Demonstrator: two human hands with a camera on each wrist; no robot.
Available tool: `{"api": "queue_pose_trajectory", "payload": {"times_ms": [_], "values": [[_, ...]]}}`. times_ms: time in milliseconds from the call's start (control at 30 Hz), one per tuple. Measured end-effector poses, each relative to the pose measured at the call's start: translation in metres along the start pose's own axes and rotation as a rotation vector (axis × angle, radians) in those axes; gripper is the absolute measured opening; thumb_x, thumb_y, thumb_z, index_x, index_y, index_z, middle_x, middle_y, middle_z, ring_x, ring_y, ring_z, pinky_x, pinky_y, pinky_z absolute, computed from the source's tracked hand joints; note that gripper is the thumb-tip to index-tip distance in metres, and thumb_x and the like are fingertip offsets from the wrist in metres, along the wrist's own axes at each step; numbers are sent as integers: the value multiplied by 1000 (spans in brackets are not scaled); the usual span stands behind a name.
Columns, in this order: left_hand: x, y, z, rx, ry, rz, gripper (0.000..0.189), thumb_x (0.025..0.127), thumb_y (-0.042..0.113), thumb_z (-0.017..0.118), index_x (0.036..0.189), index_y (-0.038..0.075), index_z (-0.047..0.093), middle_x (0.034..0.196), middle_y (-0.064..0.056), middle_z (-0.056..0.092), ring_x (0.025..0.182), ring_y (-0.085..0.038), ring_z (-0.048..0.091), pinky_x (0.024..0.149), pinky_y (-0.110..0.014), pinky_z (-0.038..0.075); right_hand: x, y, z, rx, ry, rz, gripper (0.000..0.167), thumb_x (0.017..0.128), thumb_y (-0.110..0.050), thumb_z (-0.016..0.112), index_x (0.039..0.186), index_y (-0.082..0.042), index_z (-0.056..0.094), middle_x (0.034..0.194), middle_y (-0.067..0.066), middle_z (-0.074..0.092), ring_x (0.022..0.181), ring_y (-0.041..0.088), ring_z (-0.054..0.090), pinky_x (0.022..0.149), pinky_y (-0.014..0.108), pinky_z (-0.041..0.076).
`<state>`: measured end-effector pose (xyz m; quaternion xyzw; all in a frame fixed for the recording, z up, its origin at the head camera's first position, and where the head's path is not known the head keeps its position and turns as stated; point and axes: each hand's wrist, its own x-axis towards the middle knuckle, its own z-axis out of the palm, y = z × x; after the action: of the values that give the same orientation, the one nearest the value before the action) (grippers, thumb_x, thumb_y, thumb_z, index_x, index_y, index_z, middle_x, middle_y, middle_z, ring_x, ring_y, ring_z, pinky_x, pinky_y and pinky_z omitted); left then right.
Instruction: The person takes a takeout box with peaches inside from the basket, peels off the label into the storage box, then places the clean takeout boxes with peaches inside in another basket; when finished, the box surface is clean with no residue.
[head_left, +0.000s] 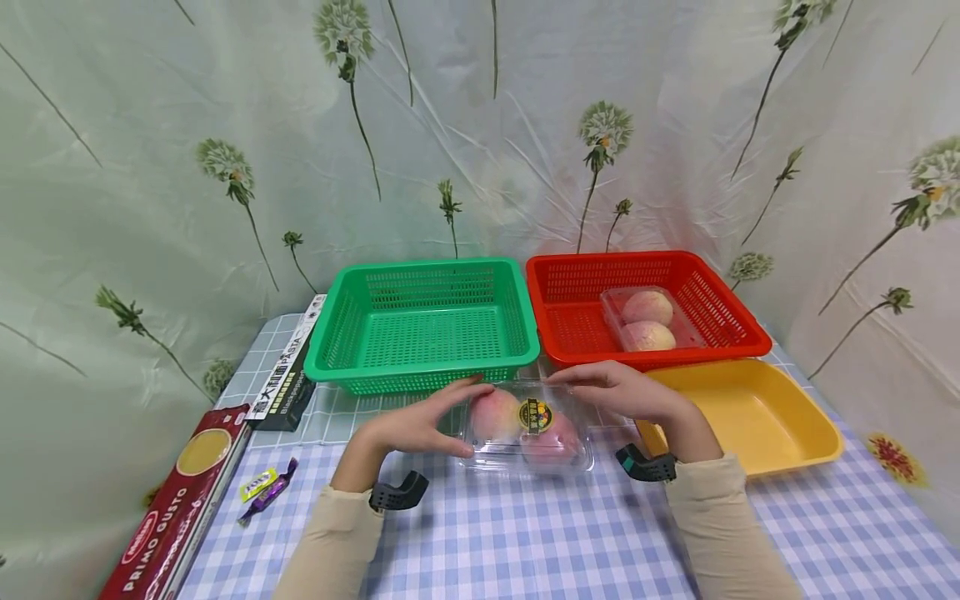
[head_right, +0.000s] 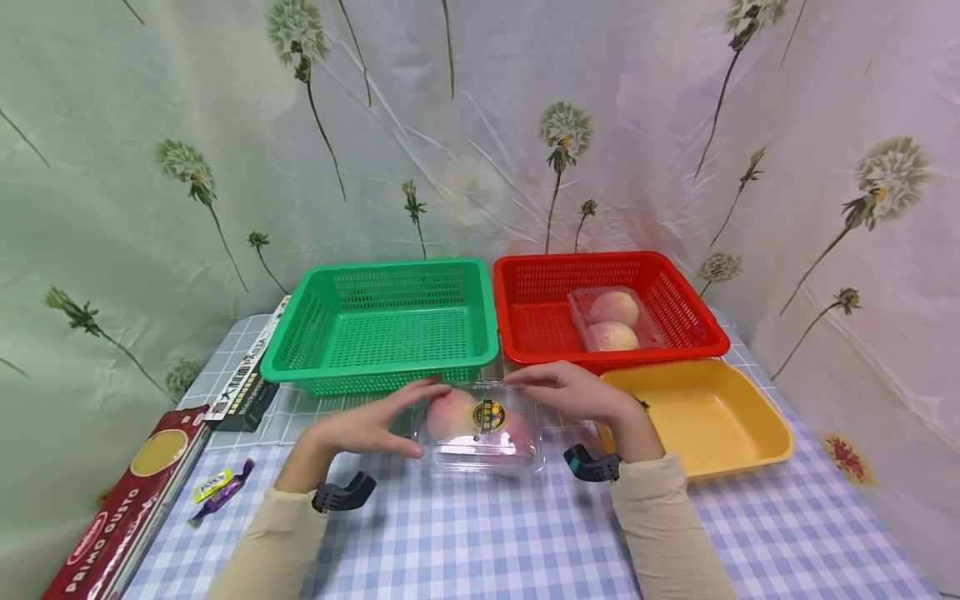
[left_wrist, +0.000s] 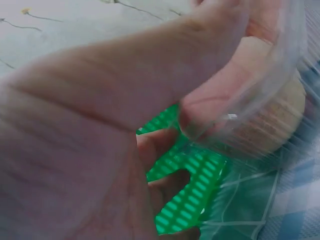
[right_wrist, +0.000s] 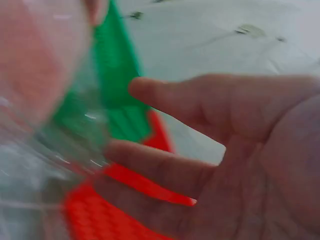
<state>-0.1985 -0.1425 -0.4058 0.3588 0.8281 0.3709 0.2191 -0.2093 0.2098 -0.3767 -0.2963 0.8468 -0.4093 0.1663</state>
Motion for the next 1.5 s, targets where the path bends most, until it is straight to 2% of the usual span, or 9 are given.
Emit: {"api": "queue_pose_trajectory", "payload": {"times_ms": [167,333,433,533,767,900,1033,1333,1500], "values": [[2,-4,2,-19,2,-11,91,85,32,80,159,26,26,169,-9,10,156,-32,9,119,-62,23,-26,7,-26,24,47,41,25,102,-18,57,121,-9,69,120,11,69,106,23,61,89,27,54],[4,-5,5,-7,30,-12,96,81,29,84,158,28,27,164,-10,18,150,-34,21,115,-61,31,-49,21,-48,-6,115,148,21,101,-23,59,111,-10,71,108,10,70,96,23,63,83,30,57],[5,-2,8,-7,55,-24,99,78,28,86,158,27,29,159,-11,22,144,-34,30,111,-59,36,-59,30,-56,-33,119,202,22,100,-24,61,113,-9,71,107,12,71,94,27,65,82,31,58],[7,1,11,-27,71,-29,100,76,27,88,157,24,30,157,-12,23,142,-35,33,111,-58,37,-66,40,-62,-38,103,241,27,99,-20,61,118,-3,69,107,16,71,91,28,66,79,33,58],[10,2,14,-42,82,-32,101,75,25,89,157,26,30,156,-13,20,143,-35,30,111,-58,37,-76,59,-64,-50,93,311,32,99,-15,59,127,1,64,123,22,66,94,23,60,74,34,55],[11,3,14,-45,81,-43,101,75,26,89,157,27,30,157,-12,20,143,-36,30,110,-59,37,-81,69,-64,-62,75,316,33,99,-11,58,129,2,62,128,24,64,95,20,57,75,30,53],[11,3,14,-49,70,-49,101,76,26,88,158,26,28,156,-13,20,142,-37,31,110,-60,38,-83,75,-64,-87,51,313,34,98,-10,59,130,1,62,128,22,64,98,19,55,76,27,50],[10,3,14,-44,61,-37,101,76,24,87,158,24,27,156,-14,19,142,-37,29,111,-60,36,-82,76,-60,-80,-4,351,38,93,-6,62,131,3,61,125,25,60,108,27,50,80,27,49],[11,4,14,-48,60,-48,101,77,25,87,158,25,27,155,-14,19,141,-37,30,110,-61,37,-81,78,-59,-88,4,378,36,92,-5,63,127,2,63,119,21,61,105,27,50,78,28,49]]}}
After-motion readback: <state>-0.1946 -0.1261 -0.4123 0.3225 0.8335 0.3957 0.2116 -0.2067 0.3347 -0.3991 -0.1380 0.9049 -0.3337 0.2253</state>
